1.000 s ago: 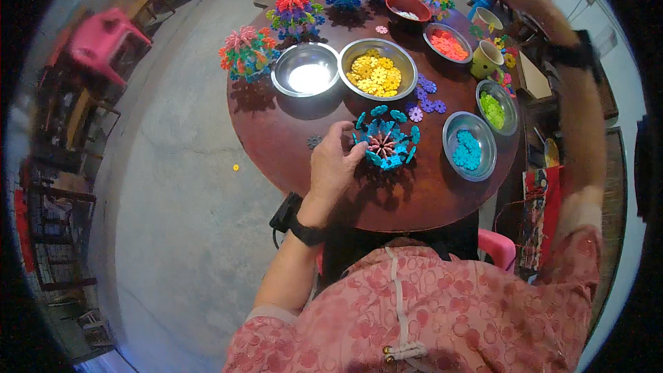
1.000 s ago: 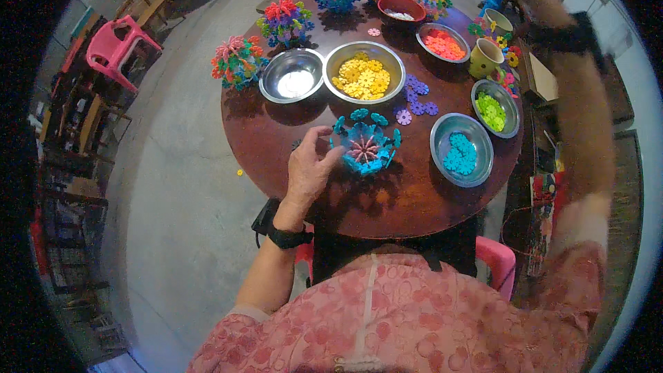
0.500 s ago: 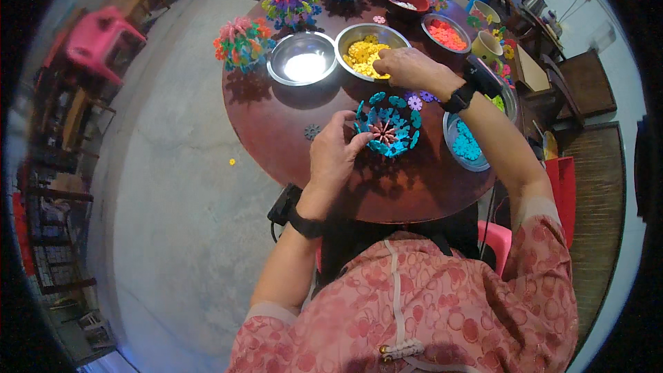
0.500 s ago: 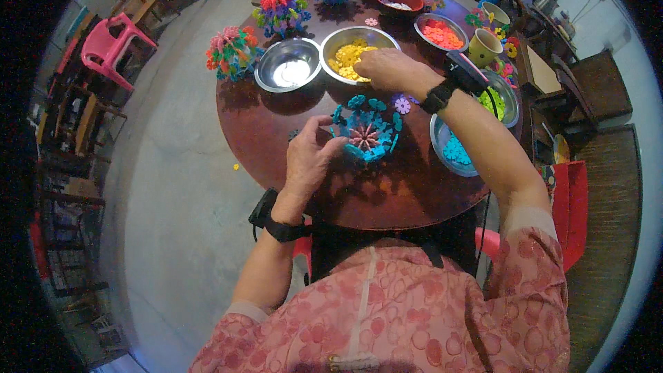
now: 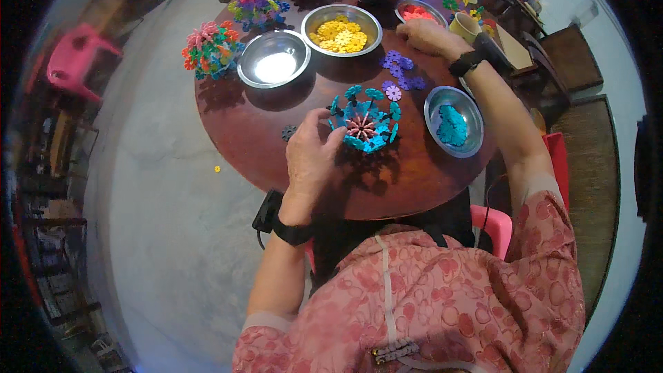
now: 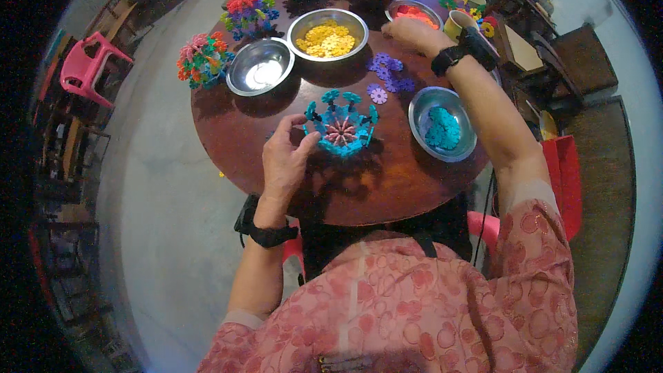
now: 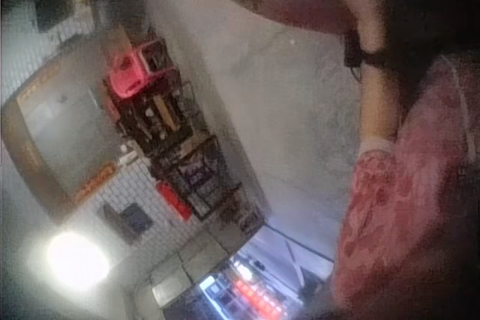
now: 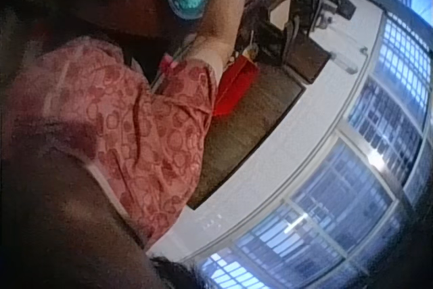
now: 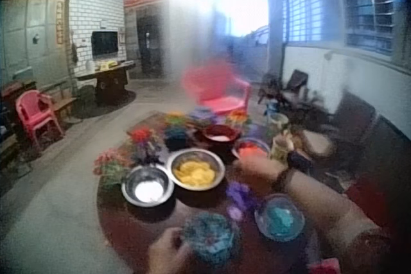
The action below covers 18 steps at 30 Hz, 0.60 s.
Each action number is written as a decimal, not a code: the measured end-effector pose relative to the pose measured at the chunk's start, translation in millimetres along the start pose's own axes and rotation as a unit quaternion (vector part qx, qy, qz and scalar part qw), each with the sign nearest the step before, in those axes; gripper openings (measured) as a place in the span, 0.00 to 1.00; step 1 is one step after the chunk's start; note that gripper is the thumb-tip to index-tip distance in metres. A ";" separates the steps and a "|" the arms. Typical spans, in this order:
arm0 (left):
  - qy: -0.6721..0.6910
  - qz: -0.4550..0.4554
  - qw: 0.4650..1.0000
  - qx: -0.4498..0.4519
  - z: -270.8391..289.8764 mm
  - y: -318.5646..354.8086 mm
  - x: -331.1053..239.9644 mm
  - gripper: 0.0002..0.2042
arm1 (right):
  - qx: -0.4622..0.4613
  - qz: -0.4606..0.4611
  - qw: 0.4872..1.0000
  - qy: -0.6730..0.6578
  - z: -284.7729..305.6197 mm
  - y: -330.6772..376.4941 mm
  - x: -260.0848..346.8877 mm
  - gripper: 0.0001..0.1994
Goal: Assemble a colorful toy using interlocking plastic snowflake-shaped pieces.
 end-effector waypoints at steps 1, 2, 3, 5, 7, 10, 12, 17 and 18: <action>0.002 -0.003 1.000 0.002 -0.8 -0.1 -1.8 0.17 | 0.053 -0.049 0.997 -0.041 -18.5 8.9 -14.1 0.11; 0.002 -0.012 1.000 0.006 -3.3 -1.5 -5.5 0.17 | 0.083 -0.032 0.996 0.005 -34.6 14.4 -34.9 0.15; 0.002 -0.020 1.000 0.011 -7.5 -2.6 -6.9 0.17 | 0.084 -0.040 0.996 0.006 -51.9 18.1 -49.1 0.15; 0.005 -0.028 0.999 0.016 -12.4 -4.9 -7.7 0.17 | 0.096 0.043 0.990 0.097 -78.7 24.9 -53.7 0.22; -0.008 -0.011 1.000 0.000 -0.8 -0.9 5.8 0.17 | 0.119 -0.086 0.989 0.026 -54.5 17.8 17.0 0.23; 0.035 0.017 0.999 0.023 -4.8 -5.4 7.3 0.17 | 0.092 -0.023 0.994 0.058 -53.1 21.0 37.1 0.19; 0.032 0.006 0.999 0.020 -2.6 -6.6 2.1 0.17 | 0.091 -0.012 0.994 0.062 -50.8 24.8 57.4 0.18; 0.064 0.014 0.997 0.035 -4.1 -8.0 3.8 0.17 | 0.069 0.048 0.994 0.072 -55.8 38.8 86.1 0.16; 0.042 0.001 0.999 0.030 -3.1 -8.0 3.6 0.17 | 0.048 0.072 0.994 0.061 -54.8 43.8 90.8 0.16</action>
Point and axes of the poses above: each hand's wrist, its own y-axis away from the middle knuckle, its own z-axis out of the back of the hand, x = y × z, the point moved 6 cm from there along -y, towards the middle knuckle, and after that the axes turned 1 degree about z, right-handed, at the moved point
